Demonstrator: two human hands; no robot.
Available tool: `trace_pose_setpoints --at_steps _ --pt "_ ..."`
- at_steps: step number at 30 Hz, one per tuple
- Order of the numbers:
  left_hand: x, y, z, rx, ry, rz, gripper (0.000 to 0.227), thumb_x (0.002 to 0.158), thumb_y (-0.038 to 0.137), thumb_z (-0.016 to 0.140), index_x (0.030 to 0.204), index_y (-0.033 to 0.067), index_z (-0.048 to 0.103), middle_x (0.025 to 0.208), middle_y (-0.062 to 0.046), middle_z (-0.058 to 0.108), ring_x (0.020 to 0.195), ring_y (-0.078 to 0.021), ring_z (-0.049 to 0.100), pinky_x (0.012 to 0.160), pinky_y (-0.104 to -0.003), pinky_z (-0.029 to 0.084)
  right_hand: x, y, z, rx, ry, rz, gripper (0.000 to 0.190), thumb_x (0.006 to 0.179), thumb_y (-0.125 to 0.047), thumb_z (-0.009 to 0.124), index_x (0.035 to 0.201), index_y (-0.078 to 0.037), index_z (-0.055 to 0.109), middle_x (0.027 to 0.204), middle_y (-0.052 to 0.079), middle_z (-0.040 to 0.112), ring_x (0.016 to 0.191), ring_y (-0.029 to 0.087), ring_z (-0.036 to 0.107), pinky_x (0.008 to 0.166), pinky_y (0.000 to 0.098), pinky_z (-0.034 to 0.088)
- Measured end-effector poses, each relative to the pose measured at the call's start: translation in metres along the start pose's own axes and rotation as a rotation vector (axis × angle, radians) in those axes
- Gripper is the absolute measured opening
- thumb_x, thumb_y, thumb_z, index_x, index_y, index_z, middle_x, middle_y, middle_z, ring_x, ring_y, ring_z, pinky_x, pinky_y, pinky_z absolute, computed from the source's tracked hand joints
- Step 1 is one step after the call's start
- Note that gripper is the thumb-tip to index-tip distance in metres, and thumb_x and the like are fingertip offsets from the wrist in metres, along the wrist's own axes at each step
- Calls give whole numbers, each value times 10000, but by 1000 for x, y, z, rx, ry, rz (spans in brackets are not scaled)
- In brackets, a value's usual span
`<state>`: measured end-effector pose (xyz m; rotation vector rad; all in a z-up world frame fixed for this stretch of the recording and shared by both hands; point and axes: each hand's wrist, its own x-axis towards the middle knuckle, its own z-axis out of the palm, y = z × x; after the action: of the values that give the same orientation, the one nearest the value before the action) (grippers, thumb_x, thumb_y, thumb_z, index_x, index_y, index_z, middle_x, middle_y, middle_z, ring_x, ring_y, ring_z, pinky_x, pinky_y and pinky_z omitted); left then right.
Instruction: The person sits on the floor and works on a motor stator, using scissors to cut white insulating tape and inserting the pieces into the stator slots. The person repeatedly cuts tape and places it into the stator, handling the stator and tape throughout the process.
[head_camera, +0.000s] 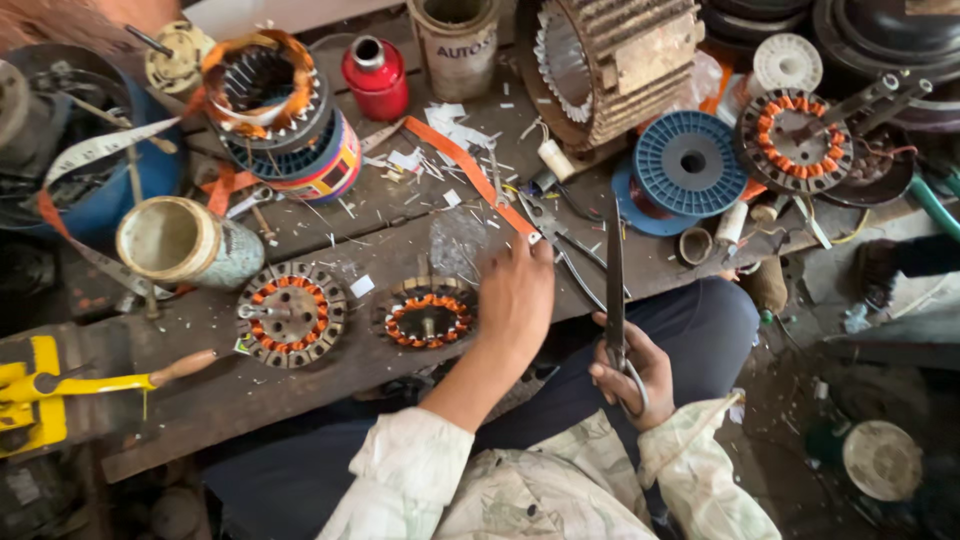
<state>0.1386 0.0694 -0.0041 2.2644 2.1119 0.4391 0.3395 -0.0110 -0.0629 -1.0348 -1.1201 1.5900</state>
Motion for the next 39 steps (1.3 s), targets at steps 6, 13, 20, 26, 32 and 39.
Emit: trace_pose_setpoints --at_steps 6,13,20,26,32,39 --pt "-49 -11 -51 -1042 383 -127 156 972 -11 703 1118 43 719 1076 -113 670 767 -169 768 621 -272 606 -14 10 13 201 -53 -48 803 891 -386 795 1438 128 508 737 19 567 500 73 509 613 266 504" --pt "-60 -43 -68 -1576 371 -507 223 943 8 689 1148 -1 604 956 -87 711 771 -81 711 675 -230 577 -30 10 55 212 -287 116 1035 766 -560 832 1464 90 430 909 7 521 666 67 514 615 216 410" --pt "-52 -57 -84 -1262 370 -393 143 974 6 703 1110 -28 728 964 -116 752 783 -103 703 664 -219 556 -29 -2 70 119 -360 70 908 823 -367 889 1486 71 450 931 11 531 863 117 557 796 267 493" --pt "-49 -48 -91 -1420 348 -438 221 919 -20 721 1140 1 719 948 -65 731 805 -79 712 700 -207 583 -20 -6 71 195 -349 117 819 805 -127 886 1482 56 464 883 21 556 805 123 570 725 273 502" --pt "-48 -44 -82 -1522 339 -546 193 943 -45 683 1127 -31 740 985 -89 766 852 -119 762 744 -241 616 -17 4 67 172 -332 121 805 794 -91 876 1488 39 489 887 10 557 811 108 548 721 266 480" --pt "-50 -39 -60 -1762 334 -748 213 866 -93 712 1078 -84 717 931 -140 769 804 -165 752 743 -292 626 -16 25 64 224 -314 72 786 817 -72 855 1507 37 495 891 10 562 836 102 532 752 255 451"
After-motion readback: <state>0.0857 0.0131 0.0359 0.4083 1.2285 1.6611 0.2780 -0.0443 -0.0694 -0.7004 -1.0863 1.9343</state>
